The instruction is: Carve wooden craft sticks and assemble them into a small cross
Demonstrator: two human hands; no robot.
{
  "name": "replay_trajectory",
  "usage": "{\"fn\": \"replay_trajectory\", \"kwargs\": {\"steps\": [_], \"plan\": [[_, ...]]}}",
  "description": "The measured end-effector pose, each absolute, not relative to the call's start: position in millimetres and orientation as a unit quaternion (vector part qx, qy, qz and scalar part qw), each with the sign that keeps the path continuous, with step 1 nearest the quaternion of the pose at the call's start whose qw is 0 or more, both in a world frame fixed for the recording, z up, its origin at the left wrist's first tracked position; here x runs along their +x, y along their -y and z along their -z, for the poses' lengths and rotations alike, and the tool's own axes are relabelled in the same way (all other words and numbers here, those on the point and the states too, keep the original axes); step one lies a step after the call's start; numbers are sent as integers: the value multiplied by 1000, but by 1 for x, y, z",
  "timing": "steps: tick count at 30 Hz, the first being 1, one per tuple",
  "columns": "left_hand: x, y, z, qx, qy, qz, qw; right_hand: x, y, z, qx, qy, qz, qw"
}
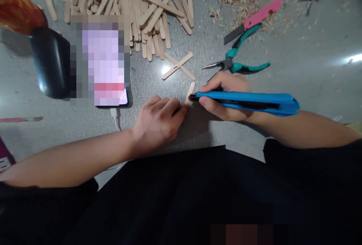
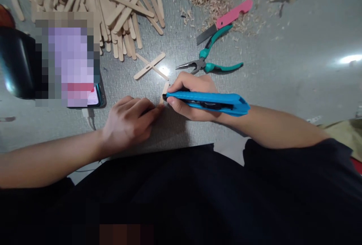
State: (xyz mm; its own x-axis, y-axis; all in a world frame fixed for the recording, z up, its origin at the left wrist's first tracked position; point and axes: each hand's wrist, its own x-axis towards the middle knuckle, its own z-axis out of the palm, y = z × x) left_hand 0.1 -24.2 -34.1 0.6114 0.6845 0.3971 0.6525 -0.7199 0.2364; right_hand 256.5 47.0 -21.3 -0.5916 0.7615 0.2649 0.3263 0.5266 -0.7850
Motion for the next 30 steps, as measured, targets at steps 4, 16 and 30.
{"fn": "replay_trajectory", "kwargs": {"steps": [4, 16, 30], "plan": [[1, 25, 32, 893, -387, -227, 37, 257, -52, 20, -330, 817, -349, 321], [2, 26, 32, 889, -395, -230, 44, 256, -50, 20, -330, 824, -340, 309], [0, 28, 32, 894, -392, -211, 57, 263, -49, 34, -213, 899, -231, 304]]}}
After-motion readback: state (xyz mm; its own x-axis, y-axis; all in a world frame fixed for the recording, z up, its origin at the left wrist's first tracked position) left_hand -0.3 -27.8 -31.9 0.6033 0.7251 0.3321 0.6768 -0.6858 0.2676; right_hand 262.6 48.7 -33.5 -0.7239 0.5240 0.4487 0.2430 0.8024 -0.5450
